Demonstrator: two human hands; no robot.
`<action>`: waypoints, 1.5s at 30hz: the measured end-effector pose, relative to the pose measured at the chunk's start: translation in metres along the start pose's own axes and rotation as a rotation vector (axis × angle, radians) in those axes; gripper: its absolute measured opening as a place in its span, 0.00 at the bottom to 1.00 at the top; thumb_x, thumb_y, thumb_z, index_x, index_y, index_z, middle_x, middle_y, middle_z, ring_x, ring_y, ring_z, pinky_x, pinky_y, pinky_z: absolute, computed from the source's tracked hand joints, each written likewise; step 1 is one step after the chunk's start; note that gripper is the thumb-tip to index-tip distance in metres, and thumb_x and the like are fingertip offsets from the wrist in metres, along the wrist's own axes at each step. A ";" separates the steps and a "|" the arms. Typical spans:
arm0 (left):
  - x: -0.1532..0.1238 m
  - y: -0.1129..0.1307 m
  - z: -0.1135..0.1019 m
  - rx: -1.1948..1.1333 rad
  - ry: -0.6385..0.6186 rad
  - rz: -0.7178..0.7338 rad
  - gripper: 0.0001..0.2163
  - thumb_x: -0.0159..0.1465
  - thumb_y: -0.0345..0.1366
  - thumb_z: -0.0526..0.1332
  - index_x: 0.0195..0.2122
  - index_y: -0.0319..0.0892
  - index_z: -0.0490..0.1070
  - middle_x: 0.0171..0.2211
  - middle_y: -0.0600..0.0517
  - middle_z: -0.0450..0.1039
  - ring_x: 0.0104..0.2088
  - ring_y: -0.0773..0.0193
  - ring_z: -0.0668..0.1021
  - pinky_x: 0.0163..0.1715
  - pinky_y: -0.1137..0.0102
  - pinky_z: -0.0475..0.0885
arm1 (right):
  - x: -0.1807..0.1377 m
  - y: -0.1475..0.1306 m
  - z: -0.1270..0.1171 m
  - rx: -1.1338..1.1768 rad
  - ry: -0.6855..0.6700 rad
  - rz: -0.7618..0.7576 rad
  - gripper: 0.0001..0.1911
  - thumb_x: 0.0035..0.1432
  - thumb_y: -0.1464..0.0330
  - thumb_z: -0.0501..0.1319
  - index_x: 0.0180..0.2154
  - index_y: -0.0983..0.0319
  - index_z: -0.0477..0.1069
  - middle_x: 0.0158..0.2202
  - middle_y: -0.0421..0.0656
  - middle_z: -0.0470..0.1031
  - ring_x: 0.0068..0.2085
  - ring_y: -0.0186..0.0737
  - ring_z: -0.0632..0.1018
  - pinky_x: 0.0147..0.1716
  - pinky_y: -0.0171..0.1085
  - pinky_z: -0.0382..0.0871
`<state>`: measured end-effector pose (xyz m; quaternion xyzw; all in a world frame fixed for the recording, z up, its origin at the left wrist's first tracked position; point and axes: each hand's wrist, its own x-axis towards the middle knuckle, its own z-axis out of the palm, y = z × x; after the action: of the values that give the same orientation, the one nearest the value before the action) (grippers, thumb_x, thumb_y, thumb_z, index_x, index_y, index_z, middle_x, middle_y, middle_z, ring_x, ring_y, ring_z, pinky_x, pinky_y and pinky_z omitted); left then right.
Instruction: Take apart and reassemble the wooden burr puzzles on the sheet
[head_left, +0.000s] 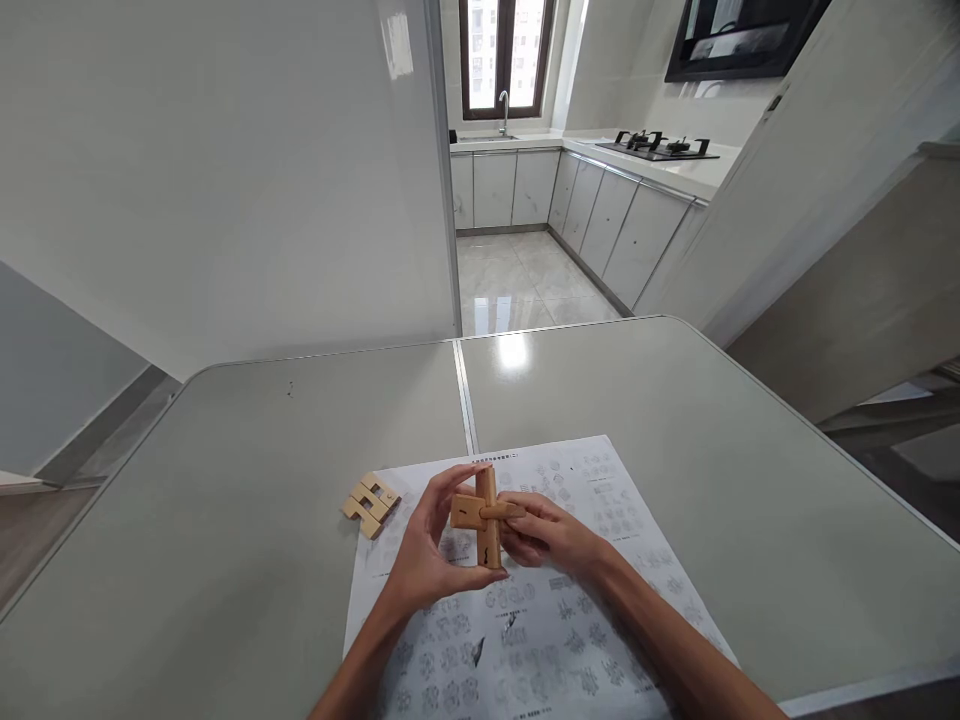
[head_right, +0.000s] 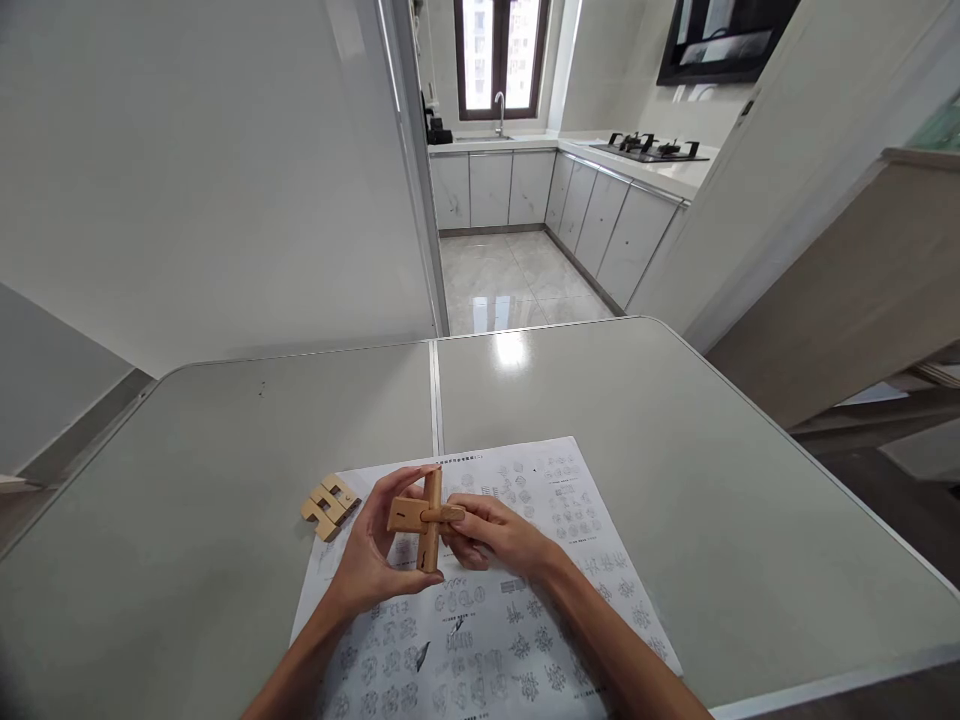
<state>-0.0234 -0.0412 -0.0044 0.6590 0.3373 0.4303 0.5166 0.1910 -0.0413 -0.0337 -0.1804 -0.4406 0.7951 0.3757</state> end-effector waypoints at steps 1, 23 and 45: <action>0.000 0.002 0.001 0.029 0.003 -0.003 0.45 0.47 0.35 0.82 0.66 0.57 0.66 0.64 0.46 0.70 0.53 0.52 0.77 0.59 0.54 0.73 | 0.000 0.001 0.000 -0.008 0.030 -0.008 0.16 0.71 0.55 0.63 0.38 0.61 0.70 0.20 0.31 0.63 0.20 0.29 0.59 0.23 0.33 0.52; -0.001 0.006 0.012 0.094 0.043 0.026 0.44 0.47 0.36 0.83 0.65 0.56 0.66 0.65 0.45 0.70 0.50 0.52 0.80 0.60 0.49 0.72 | -0.005 -0.003 -0.010 -0.092 0.043 0.047 0.19 0.71 0.52 0.64 0.41 0.62 0.72 0.20 0.30 0.61 0.21 0.29 0.56 0.22 0.34 0.48; 0.002 0.003 0.008 0.056 0.073 -0.017 0.41 0.46 0.35 0.83 0.61 0.53 0.69 0.66 0.45 0.70 0.56 0.47 0.79 0.61 0.52 0.72 | -0.001 0.004 0.000 -0.102 0.206 -0.020 0.20 0.70 0.51 0.63 0.41 0.62 0.74 0.19 0.31 0.64 0.19 0.29 0.59 0.21 0.34 0.47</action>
<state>-0.0155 -0.0435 -0.0020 0.6540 0.3735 0.4402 0.4888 0.1899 -0.0436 -0.0365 -0.2756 -0.4412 0.7453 0.4171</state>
